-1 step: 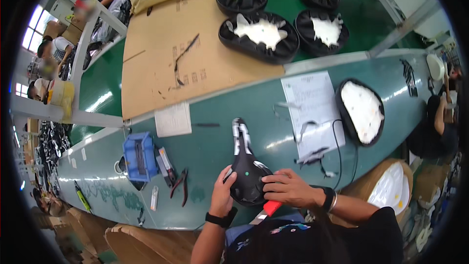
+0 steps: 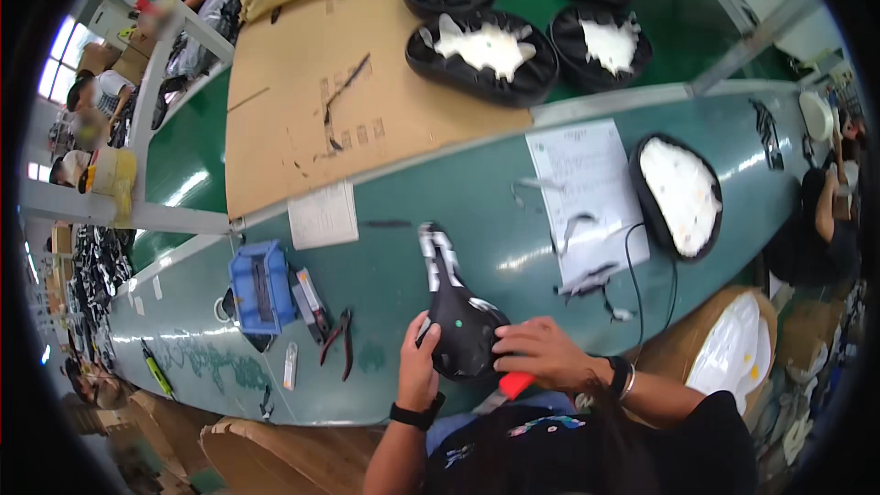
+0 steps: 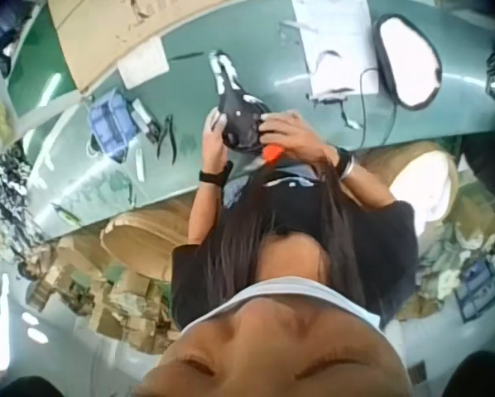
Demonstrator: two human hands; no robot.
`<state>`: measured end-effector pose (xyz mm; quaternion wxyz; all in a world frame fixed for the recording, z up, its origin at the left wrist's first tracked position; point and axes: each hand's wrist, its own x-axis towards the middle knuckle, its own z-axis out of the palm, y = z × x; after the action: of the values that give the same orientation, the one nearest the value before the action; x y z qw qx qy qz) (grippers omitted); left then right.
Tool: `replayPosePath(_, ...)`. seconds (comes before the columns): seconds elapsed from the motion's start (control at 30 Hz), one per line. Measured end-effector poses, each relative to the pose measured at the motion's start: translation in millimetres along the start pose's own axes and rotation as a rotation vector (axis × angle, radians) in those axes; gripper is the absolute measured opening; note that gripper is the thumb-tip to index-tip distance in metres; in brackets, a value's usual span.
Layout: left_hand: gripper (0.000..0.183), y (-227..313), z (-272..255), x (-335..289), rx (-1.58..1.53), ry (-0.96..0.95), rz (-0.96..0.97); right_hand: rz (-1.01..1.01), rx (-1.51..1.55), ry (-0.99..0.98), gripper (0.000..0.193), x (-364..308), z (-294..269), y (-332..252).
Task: Trimming excess fabric and padding from newly assembled bicycle seats using a utility knife and pliers.
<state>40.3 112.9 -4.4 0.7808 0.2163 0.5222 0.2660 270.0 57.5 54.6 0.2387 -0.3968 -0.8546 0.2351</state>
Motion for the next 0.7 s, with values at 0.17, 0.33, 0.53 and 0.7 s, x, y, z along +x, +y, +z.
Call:
replayPosePath(0.17, 0.045, -81, -29, -50, 0.141, 0.451, 0.314, 1.461, 0.994, 0.321, 0.041, -53, 68, -85)
replayPosePath(0.33, 0.063, -98, -70, -72, 0.77, 0.379, 0.307, 1.424, 1.114, 0.697, 0.048, -88, 140, -116)
replayPosePath(0.53, 0.081, -34, -47, -32, 1.438, -0.026, 0.883, 0.778, 0.221, 0.574, 0.049, -94, 139, -80)
replayPosePath(0.7, 0.073, -42, -44, 9, 1.634, -0.3, 0.828, 0.694, -0.066, 0.108, 0.053, -86, 124, -53)
